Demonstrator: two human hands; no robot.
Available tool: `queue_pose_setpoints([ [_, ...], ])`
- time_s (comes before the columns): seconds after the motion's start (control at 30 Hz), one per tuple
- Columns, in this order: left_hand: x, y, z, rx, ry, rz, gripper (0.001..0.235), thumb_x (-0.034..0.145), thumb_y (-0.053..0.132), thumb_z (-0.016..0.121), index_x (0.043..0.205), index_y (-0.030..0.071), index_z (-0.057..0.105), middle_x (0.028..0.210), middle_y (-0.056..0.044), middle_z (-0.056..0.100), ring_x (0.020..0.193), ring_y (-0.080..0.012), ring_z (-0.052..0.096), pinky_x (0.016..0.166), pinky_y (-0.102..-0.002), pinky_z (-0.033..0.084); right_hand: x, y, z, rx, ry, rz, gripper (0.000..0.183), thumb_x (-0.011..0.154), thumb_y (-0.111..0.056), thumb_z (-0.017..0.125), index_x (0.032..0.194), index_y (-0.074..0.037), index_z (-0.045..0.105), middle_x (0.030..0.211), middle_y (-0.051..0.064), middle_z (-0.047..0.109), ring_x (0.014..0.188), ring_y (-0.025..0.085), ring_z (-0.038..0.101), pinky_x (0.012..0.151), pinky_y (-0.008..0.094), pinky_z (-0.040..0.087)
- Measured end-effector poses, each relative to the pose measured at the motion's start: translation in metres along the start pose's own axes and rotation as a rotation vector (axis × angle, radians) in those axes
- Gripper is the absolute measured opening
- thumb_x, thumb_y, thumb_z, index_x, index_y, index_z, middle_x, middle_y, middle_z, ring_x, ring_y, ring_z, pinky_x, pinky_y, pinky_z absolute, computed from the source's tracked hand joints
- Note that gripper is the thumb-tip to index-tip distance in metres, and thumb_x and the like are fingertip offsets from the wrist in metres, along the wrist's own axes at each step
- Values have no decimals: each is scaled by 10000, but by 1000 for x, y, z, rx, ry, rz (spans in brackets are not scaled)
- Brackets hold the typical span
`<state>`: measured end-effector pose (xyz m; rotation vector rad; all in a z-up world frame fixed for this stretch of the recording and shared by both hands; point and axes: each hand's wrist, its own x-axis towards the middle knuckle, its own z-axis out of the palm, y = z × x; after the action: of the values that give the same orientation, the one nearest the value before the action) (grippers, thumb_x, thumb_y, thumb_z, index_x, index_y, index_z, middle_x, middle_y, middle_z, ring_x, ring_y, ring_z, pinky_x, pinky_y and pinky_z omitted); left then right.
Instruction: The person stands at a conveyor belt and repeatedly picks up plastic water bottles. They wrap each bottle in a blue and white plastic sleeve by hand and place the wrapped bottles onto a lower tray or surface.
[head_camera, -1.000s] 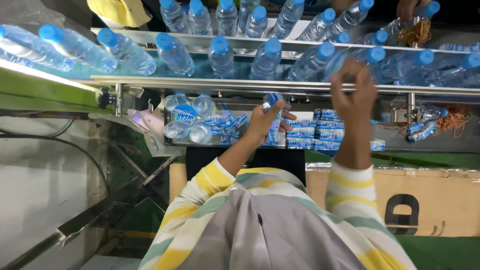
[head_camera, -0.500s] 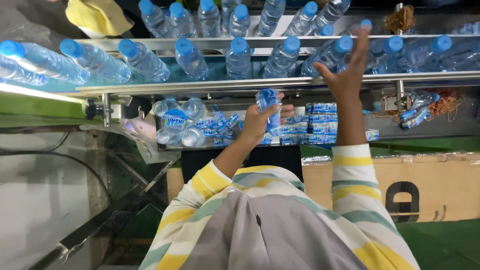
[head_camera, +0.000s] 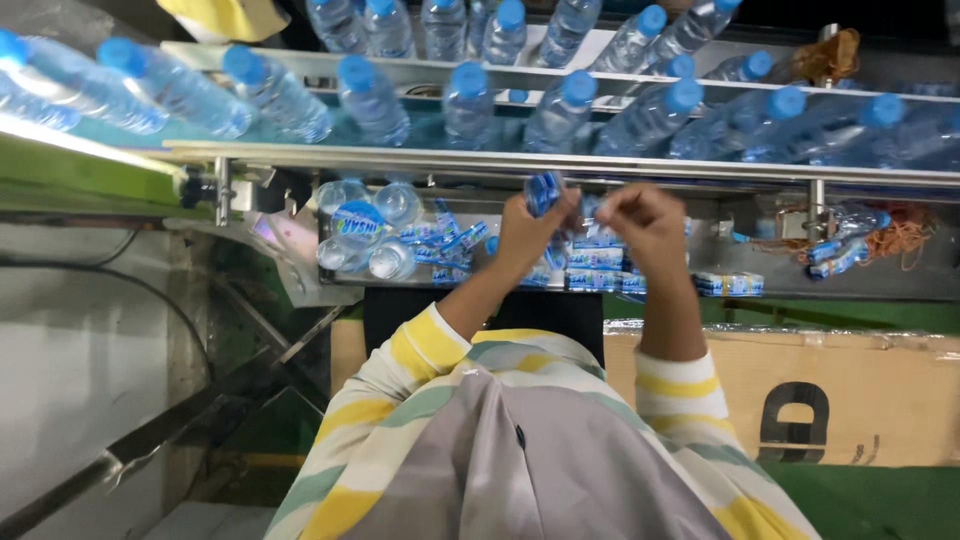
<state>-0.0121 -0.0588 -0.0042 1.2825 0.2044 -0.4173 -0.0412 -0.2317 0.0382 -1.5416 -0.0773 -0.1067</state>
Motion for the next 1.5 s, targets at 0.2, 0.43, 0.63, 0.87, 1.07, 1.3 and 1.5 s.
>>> queue_pose_setpoints([
  [0.2,-11,18,-15,-216,-138,-18,621,803,563,713,1049,-6,677,965,-256,782,708,-325,790,599,-317,624,78,-16,-32,-890,250,-649,321,1137,-282,639,1015,8,705,884,147,693,739,245,646,595,353,477],
  [0.43,-14,18,-22,-268,-182,-98,517,853,477,721,1040,-2,671,894,-228,776,636,-293,763,553,-307,594,124,-16,-37,-1114,-37,-744,347,919,-18,947,1000,-13,610,1208,188,613,1141,362,591,912,473,506],
  [0.63,0,-15,-20,-429,-318,-58,264,929,173,608,1014,-63,694,698,-194,708,553,-322,732,483,-338,585,97,4,-36,-840,113,-606,681,941,-121,904,1432,-62,436,1333,187,514,1168,351,588,1039,472,467],
  [0.87,-8,13,0,-357,-331,-41,489,912,230,735,1296,-58,643,1179,-248,736,1040,-350,756,914,-446,634,87,59,-87,-1013,320,-386,1450,932,-522,1086,1676,-242,-127,1758,85,-79,1694,361,163,1426,527,300],
  [1.07,31,-50,-7,-104,-17,-14,342,817,354,925,976,91,774,807,-104,735,715,-184,746,620,-319,605,15,35,-29,-729,312,-664,814,785,-316,972,1353,110,574,1297,301,618,1251,449,587,1105,495,425],
  [1.3,18,-35,0,-114,-88,45,438,790,436,923,682,147,612,531,-36,583,384,-90,562,368,-225,473,-1,53,-6,2,135,-126,196,820,55,841,905,52,664,966,207,670,952,304,681,888,373,554],
  [1.5,-5,14,-16,-118,10,102,499,734,407,943,887,17,671,747,-172,711,641,-269,729,486,-408,626,18,13,17,297,113,131,185,816,72,787,922,44,639,728,85,590,660,128,628,649,251,517],
])
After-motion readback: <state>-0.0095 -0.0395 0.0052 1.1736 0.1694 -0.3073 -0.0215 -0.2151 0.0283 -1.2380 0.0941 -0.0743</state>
